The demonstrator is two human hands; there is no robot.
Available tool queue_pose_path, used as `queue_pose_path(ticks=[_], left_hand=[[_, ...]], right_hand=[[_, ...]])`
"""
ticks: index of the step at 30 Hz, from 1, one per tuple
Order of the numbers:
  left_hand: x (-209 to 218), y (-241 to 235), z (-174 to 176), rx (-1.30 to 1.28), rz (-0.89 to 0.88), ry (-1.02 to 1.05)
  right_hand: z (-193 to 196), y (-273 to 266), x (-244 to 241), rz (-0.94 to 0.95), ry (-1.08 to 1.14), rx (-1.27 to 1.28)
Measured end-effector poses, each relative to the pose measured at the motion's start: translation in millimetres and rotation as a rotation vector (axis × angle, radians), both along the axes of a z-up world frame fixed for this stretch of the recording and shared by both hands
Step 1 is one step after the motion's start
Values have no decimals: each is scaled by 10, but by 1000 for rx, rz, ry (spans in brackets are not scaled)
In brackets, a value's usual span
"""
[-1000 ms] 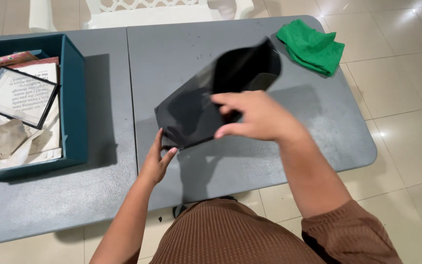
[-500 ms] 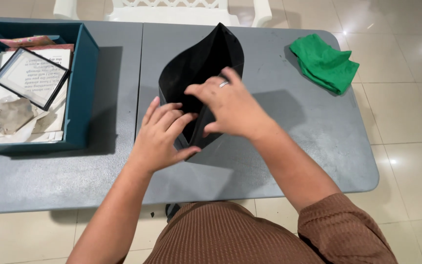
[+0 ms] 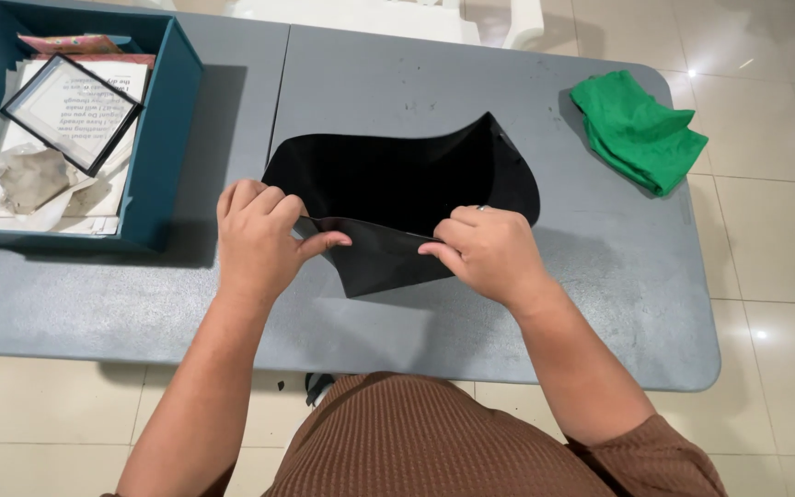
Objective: The person folds a black paper bag into a box shape on a gray table. They then pick up a clear plastic lid with a black frame and place it on top of the folded box, pressing down to secure it.
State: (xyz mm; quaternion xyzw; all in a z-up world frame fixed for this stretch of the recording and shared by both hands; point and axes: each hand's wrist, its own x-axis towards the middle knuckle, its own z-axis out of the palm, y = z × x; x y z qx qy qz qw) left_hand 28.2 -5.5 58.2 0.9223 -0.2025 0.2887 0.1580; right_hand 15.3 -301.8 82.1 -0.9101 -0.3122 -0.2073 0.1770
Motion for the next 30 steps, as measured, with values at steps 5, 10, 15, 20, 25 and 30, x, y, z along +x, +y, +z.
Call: queue_pose_path(ticks=[5, 10, 15, 20, 25, 30], left_hand=[[-84, -158, 84, -40, -46, 28], [-204, -322, 229, -65, -145, 66], [-333, -392, 207, -70, -149, 89], [-450, -310, 199, -139, -129, 94], [-560, -39, 102, -249, -81, 121], [-525, 453, -134, -341, 41, 132]], right_hand=[[-3, -146, -2, 21, -10, 71], [140, -173, 40, 75, 24, -45], [276, -95, 91, 118, -51, -57], [410, 32, 106, 230, -22, 5], [450, 230, 114, 390, -20, 116], [496, 771, -48, 421, -28, 68]])
